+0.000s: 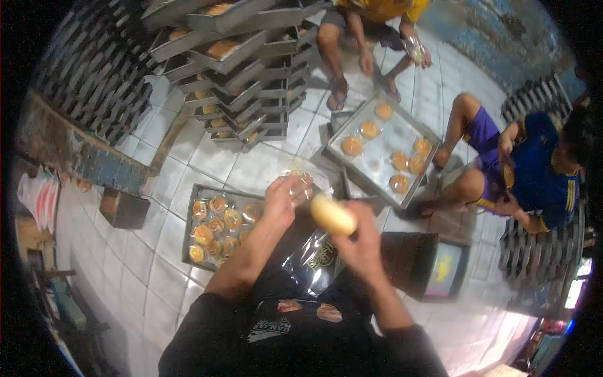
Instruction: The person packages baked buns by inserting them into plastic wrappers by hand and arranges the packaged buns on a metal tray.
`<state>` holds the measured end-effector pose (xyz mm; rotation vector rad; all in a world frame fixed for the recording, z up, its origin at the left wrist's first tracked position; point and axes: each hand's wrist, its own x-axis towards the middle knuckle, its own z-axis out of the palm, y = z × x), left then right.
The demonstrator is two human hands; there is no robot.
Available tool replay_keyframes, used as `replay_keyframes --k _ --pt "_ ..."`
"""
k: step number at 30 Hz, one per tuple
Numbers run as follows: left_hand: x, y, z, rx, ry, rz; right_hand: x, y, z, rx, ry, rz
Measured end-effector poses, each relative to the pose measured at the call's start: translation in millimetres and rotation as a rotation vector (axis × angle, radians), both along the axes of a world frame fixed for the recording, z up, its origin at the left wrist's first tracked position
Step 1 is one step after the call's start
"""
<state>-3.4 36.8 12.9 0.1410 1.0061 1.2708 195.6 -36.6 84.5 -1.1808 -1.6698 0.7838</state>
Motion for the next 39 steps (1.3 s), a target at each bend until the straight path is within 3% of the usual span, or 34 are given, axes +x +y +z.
replay_keyframes --k 1,4,5,8,10,13,14,15,17,19,22,24,25,27,29,31,33,35,37,38,39 --pt "5 1 6 -0.031 -0.012 -0.001 -7 -10 4 0.255 -0.115 0.097" --pt "26 -14 27 0.043 -0.005 -0.031 -9 -8 -23 0.408 -0.368 0.042" --pt "29 -19 32 0.106 -0.027 -0.019 -6 -11 -22 0.315 -0.334 -0.02" --pt "22 -47 61 0.061 -0.126 -0.126 -18 -13 2 0.412 -0.33 -0.057" --pt "21 -69 83 0.019 -0.18 -0.147 -33 -14 20 0.447 -0.486 -0.01" --pt "-6 -65 53 0.071 -0.285 -0.054 -64 -26 11 0.301 -0.442 0.087" --pt "-28 -59 30 0.101 -0.395 -0.122 -73 -32 2 0.239 -0.412 0.188" --pt "-26 -65 27 0.098 -0.378 -0.121 -77 -31 -9 0.239 -0.395 0.188" --pt "-2 -80 24 0.265 -0.046 0.056 -81 -23 -26 0.356 -0.462 0.121" --pt "19 -105 48 0.256 0.093 -0.005 -68 -12 -15 0.374 -0.52 0.149" --pt "8 -83 42 0.253 0.054 -0.029 -64 -4 1 0.367 -0.505 0.143" --pt "4 -56 33 0.349 -0.482 -0.001 -65 4 -2 0.343 -0.462 0.13" --pt "13 -55 34 0.34 -0.492 -0.002 -66 10 -3 0.324 -0.415 0.13" --pt "38 -55 35 0.321 -0.132 0.16 -55 20 -4 0.297 -0.489 0.131" --pt "31 -51 38 0.307 -0.073 0.211 -47 17 21 0.253 -0.5 0.32" --pt "12 -43 37 0.297 -0.48 0.025 -44 11 26 0.327 -0.43 0.344" --pt "12 -40 37 0.223 -0.487 0.113 -44 -1 25 -0.082 -0.299 0.422" --pt "10 -34 26 0.179 -0.499 0.024 -50 -4 17 0.03 -0.256 0.417" --pt "1 -27 16 0.105 -0.49 0.015 -53 -7 21 -0.302 -0.031 0.696" --pt "-7 -25 12 0.163 -0.473 0.028 -54 -21 26 -0.351 0.279 1.067" --pt "-17 -23 8 0.216 -0.458 0.038 -48 -39 33 -0.721 0.46 1.346"
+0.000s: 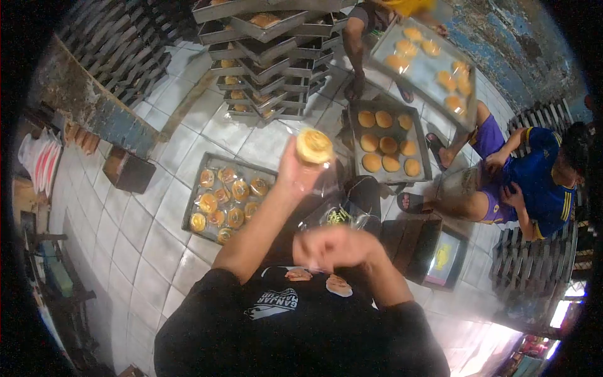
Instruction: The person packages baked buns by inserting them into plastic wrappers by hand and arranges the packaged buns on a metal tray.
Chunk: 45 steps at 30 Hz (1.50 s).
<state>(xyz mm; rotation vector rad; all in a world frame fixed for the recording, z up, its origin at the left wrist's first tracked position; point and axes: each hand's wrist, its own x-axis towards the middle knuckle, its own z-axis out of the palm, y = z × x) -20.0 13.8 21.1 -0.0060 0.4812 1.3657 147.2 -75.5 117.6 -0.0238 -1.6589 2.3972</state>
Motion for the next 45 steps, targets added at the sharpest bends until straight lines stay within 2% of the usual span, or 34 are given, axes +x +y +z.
replay_keyframes --k 2,4,5,6,8,9,11,12,14,16,17,18,20,22,23,24,26,28,30,32,33,34,36,37,39,40,42,43,44,45 --pt "-18 -1 14 -0.05 -0.024 0.08 -4 -11 16 0.089 0.118 -0.058" --pt "-28 -9 16 -0.107 0.037 0.176 -3 5 15 -0.004 -0.318 -0.643" --pt "-22 -12 11 -0.084 0.078 0.175 -6 20 -13 0.401 -0.259 -0.881" --pt "-16 -11 10 -0.08 0.08 0.174 -10 22 -12 0.242 -0.29 -0.889" --pt "-1 -13 6 -0.182 0.092 0.047 -21 35 -32 0.711 -0.314 -0.838" --pt "0 -8 -10 -0.148 0.103 -0.009 -15 29 -27 0.705 -0.329 -0.854" --pt "-2 -3 -10 -0.136 0.099 0.037 -5 23 -2 -0.019 -0.295 -0.356" --pt "-8 -2 -9 -0.133 0.106 0.097 0 8 3 -0.082 -0.086 -0.185" --pt "-16 -6 2 -0.141 0.081 0.121 1 -3 4 -0.07 0.125 -0.204" --pt "-21 -12 21 -0.119 0.206 0.22 9 15 -6 0.022 -0.285 -0.719" --pt "-21 -10 4 -0.095 0.104 0.185 9 19 -9 0.089 -0.336 -0.84" --pt "-18 -10 -2 -0.096 0.111 0.2 5 24 -11 0.16 -0.385 -0.956" --pt "-1 -13 -12 -0.144 0.115 0.088 -12 22 -4 0.322 -0.4 -0.947" --pt "17 -7 -15 -0.106 0.08 0.055 -13 26 -14 0.435 -0.17 -0.66" --pt "11 -1 -14 -0.1 0.147 0.115 2 14 -9 0.202 -0.027 -0.419" --pt "3 -1 -12 -0.106 0.217 0.172 12 3 21 -0.111 -0.213 -0.132" --pt "-11 -9 -9 -0.09 0.208 0.158 13 -2 26 -0.102 -0.155 -0.302" --pt "-21 -10 5 -0.032 0.188 0.173 13 18 -2 0.473 -0.508 -0.835" --pt "-5 -19 15 -0.034 0.248 0.19 12 23 -7 0.48 -0.542 -0.855" --pt "8 -24 17 -0.13 0.224 0.117 -4 18 -8 0.641 -0.418 -0.939" --pt "16 -25 14 -0.126 0.3 0.121 -9 18 -4 0.749 -0.441 -0.919" --pt "20 -24 10 -0.125 0.297 0.119 -7 21 -11 0.751 -0.444 -0.92" --pt "22 -16 -1 -0.134 0.37 0.162 -8 27 -31 0.932 -0.334 -0.933" --pt "23 -14 -3 -0.121 0.33 0.165 -5 23 -23 0.929 -0.329 -0.929" --pt "14 -11 6 -0.114 0.309 0.193 13 7 6 0.103 -0.239 -0.415" --pt "8 -12 11 -0.112 0.283 0.213 22 -1 23 -0.152 -0.078 -0.199" --pt "-9 -7 4 -0.119 0.232 0.229 24 0 24 -0.033 -0.275 -0.579" --pt "-12 -8 4 -0.099 0.161 0.224 13 11 -2 0.209 -0.327 -0.948" --pt "-14 -9 4 -0.08 0.089 0.216 21 18 -15 0.444 -0.549 -1.074" --pt "-8 -12 10 -0.134 0.122 0.217 17 18 -15 0.325 -0.47 -1.071"
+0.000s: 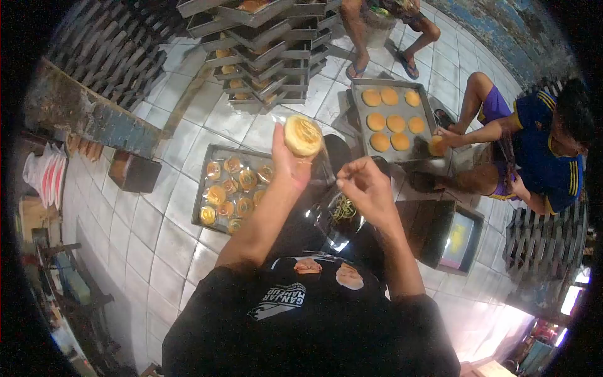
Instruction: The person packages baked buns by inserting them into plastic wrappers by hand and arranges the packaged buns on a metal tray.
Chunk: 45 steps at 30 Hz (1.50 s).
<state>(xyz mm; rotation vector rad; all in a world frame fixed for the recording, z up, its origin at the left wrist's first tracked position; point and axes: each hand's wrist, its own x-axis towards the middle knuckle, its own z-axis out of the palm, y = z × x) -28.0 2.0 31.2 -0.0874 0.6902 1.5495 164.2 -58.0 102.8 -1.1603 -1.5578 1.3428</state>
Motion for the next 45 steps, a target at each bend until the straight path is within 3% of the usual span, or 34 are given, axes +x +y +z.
replay_keyframes --k 2,5,7,8,9,11,13,15,17,20,21,22,23,25,26,29,31,33,36,37,39,40,45 --pt "14 -5 3 0.002 0.04 0.006 -13 -5 4 -0.071 0.124 0.001" --pt "26 -8 -1 -0.024 0.007 -0.079 -21 -2 10 0.058 -0.011 0.098" --pt "35 -7 -5 0.066 0.131 -0.057 -24 2 1 0.209 -0.145 0.217" --pt "34 -4 -7 0.084 0.15 0.003 -11 -3 4 0.048 -0.082 0.332" --pt "28 1 -1 0.088 0.154 0.006 -4 -10 18 0.053 -0.078 0.336" --pt "8 0 11 0.025 0.151 0.033 11 -31 32 -0.54 0.62 0.887" --pt "-3 -9 24 0.139 0.163 -0.096 12 -21 12 -0.164 0.141 0.42" --pt "11 -36 55 -0.045 -0.126 -0.207 -2 -5 10 0.738 -0.562 -0.237" --pt "13 -58 48 0.066 -0.17 -0.524 -5 -8 5 0.804 -0.367 -0.101" --pt "3 -48 26 0.067 0.414 -0.344 -6 -1 3 0.803 -0.401 -0.009" --pt "1 -42 26 0.102 0.655 -0.306 -4 10 -13 0.618 -0.347 -0.101" --pt "-5 -34 17 0.184 0.557 -0.372 -5 22 -19 0.439 -0.29 -0.185" --pt "-5 -33 9 0.198 0.556 -0.346 -4 28 -22 0.462 -0.289 -0.167" --pt "3 -35 14 0.255 0.998 -0.352 -5 35 -19 0.284 -0.345 -0.286" --pt "4 -28 6 0.4 1.094 -0.194 -6 35 -19 0.423 -0.351 -0.288" --pt "0 -15 3 0.514 1.302 -0.202 -5 42 -24 0.448 -0.39 -0.179" --pt "6 -14 11 0.493 1.33 -0.18 -10 43 -11 0.439 -0.348 -0.166" --pt "7 -15 14 0.351 0.764 -0.256 -12 39 2 0.314 -0.185 -0.204" --pt "9 -21 43 0.219 0.858 -0.165 -1 67 -11 0.177 -0.262 -0.25" --pt "9 -20 32 0.215 0.857 -0.183 7 70 -10 0.164 -0.263 -0.262" --pt "-5 -12 15 0.238 1.354 0.108 11 85 -5 -0.179 0.062 -0.228" --pt "-8 -24 19 0.288 1.417 0.14 10 76 -8 -0.258 0.133 -0.2" --pt "-28 -68 -46 0.098 1.188 -0.21 19 12 -93 -0.535 0.042 -0.105"
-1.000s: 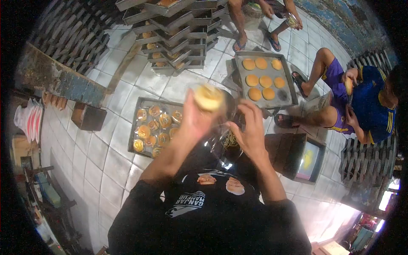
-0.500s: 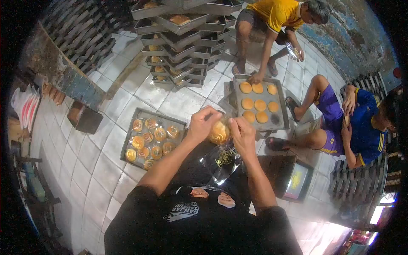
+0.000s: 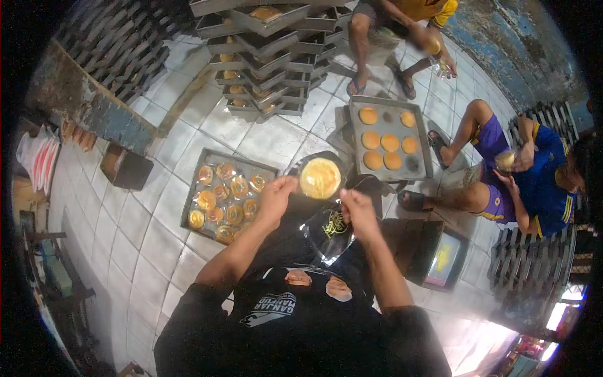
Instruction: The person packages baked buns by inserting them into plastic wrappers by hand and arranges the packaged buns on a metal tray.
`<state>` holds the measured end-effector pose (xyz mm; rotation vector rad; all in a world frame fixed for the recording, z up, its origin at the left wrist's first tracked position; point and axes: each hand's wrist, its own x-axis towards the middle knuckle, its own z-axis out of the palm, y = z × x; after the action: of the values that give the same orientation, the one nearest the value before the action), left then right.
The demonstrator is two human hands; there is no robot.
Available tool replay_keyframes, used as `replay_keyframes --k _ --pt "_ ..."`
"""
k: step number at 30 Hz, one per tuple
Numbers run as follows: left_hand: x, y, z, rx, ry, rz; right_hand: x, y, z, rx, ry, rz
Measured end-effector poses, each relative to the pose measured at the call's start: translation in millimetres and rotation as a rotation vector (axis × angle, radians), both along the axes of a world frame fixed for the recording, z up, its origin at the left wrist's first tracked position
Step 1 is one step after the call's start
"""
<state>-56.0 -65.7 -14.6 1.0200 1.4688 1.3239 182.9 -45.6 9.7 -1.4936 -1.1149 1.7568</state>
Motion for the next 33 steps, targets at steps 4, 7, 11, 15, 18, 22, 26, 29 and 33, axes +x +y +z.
replay_keyframes --k 4,7,11,15,18,22,26,29,33 --pt "3 8 0 -0.213 -0.512 -0.031 -20 -19 22 -0.003 0.256 -0.193" --pt "17 35 18 0.024 -0.813 -0.183 -4 0 52 0.426 0.049 -0.192" --pt "26 44 48 -0.035 -0.914 -0.094 -2 14 99 1.127 -0.592 0.026" --pt "26 21 62 -0.086 -1.266 -0.252 -12 9 106 1.123 -0.372 0.224" --pt "25 0 77 0.028 -1.086 -0.429 -15 17 53 0.899 -0.103 -0.031" --pt "5 1 76 0.292 -0.739 -0.578 13 -2 53 0.008 0.329 0.388" --pt "-10 21 50 0.005 -0.192 -0.379 5 12 76 -0.066 0.169 0.868" --pt "11 14 26 0.044 0.459 -0.52 -3 46 107 0.092 0.243 0.831" --pt "34 -10 8 0.288 0.848 -0.538 -10 77 156 0.071 0.488 0.832"
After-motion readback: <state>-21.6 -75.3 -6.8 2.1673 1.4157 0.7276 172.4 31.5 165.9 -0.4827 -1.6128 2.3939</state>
